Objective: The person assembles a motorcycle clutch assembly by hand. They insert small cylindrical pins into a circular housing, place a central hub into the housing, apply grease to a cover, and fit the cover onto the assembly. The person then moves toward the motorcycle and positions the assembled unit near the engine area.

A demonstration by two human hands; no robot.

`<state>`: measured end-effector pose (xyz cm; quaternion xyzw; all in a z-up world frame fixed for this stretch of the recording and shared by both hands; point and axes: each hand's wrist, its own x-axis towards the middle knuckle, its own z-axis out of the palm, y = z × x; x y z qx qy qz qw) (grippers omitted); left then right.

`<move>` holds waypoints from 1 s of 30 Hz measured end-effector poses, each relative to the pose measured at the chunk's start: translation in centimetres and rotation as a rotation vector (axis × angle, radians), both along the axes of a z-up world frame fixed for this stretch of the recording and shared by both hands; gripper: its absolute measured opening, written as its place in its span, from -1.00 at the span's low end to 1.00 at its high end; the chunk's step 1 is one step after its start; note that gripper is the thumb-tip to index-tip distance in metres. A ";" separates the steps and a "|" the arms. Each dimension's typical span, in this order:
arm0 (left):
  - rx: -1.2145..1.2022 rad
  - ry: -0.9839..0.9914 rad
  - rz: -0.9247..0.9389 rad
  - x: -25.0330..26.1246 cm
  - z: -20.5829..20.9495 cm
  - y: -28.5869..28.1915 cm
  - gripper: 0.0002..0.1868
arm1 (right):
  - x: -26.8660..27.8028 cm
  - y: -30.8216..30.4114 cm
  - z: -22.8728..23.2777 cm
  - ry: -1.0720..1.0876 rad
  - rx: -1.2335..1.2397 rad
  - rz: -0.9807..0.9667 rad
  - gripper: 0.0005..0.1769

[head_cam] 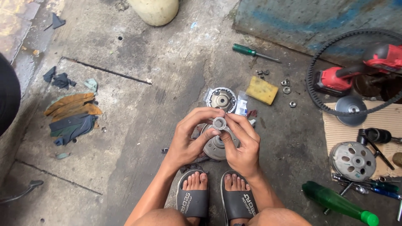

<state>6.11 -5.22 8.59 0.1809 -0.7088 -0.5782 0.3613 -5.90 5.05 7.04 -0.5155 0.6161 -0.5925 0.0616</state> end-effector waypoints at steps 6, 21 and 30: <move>0.043 0.071 0.106 2.0 -1.5 -0.2 -0.70 | 1.3 -0.9 0.6 -0.014 -0.051 0.075 -0.62; 0.426 0.006 -0.007 0.1 -3.9 1.0 -0.67 | -0.8 1.3 -3.0 -0.509 0.015 0.069 -0.75; 0.388 -0.015 -0.176 -2.7 -2.2 0.6 -0.52 | -1.9 2.3 -3.5 -0.581 0.048 -0.066 -0.78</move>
